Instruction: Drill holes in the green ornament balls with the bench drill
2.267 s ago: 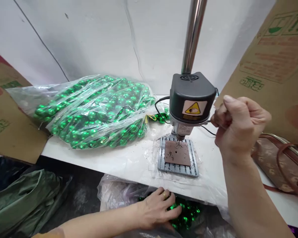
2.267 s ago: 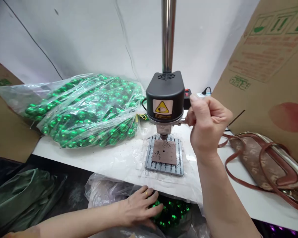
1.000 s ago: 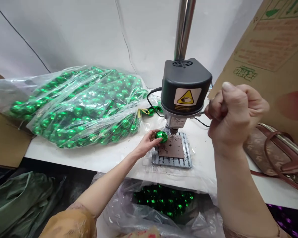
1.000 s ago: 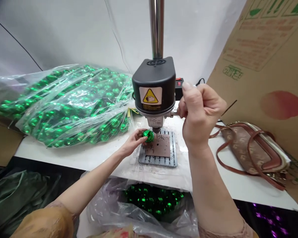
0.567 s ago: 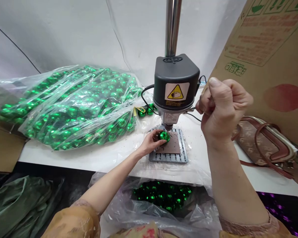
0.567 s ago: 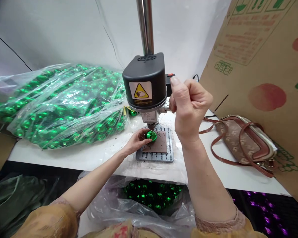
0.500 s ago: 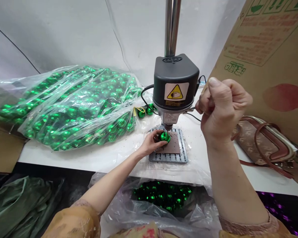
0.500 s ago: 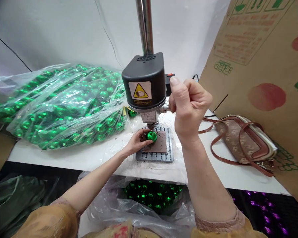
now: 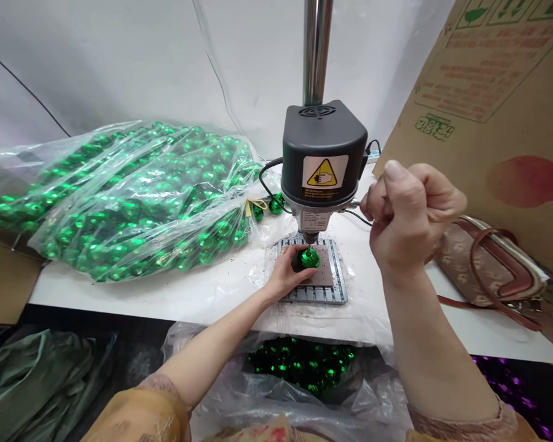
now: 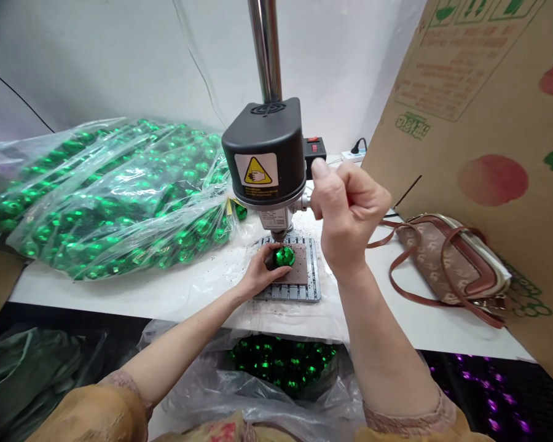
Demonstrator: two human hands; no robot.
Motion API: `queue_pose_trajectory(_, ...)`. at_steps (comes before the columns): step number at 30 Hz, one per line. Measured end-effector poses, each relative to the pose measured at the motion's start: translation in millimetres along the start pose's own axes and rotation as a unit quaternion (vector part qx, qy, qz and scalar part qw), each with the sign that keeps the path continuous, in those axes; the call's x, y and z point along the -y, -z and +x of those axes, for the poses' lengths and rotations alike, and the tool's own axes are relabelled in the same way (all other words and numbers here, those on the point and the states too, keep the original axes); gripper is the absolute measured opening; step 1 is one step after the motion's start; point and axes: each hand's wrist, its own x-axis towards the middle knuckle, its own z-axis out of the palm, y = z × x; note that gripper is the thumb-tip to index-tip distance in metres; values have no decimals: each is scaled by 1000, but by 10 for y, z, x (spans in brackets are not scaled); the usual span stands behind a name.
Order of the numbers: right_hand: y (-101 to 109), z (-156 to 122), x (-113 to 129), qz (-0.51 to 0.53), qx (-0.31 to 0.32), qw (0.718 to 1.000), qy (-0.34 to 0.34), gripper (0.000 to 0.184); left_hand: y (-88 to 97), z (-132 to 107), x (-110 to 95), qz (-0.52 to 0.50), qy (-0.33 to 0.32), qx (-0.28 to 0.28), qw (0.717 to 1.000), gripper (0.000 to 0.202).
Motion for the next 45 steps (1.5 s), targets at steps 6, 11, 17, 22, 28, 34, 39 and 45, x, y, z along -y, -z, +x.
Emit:
queue_pose_trajectory(6, 53, -188, -81, 16, -2, 999, 48, 48, -2, 12, 15, 2, -5, 0, 1000, 58)
queue_pose_trajectory(11, 83, -241, -141, 34, -9, 997, 65, 47, 5, 15, 2, 13, -12, -1, 1000, 57)
queue_pose_trajectory(17, 109, -270, -192, 38, -5, 995, 89, 49, 5, 8, 1, 18, -10, -1, 1000, 57)
queue_pose_trajectory(22, 155, -305, -237, 45, 6, 992, 114, 46, 2, 2, 4, 17, -13, -2, 1000, 57)
queue_pose_trajectory(28, 229, -361, -304, 53, 45, 984, 166, 44, -8, -2, 26, 19, -10, -8, 1000, 56)
queue_pose_trajectory(34, 259, -365, -343, 54, 58, 978, 194, 43, -6, -3, 13, 26, -14, -13, 999, 56)
queue_pose_trajectory(39, 294, -430, -403, 47, 68, 972, 220, 42, -2, -5, 6, 23, -14, -17, 999, 56)
queue_pose_trajectory(45, 224, -434, -330, 36, 34, 981, 190, 46, -10, -5, 19, 19, -15, -17, 1000, 55)
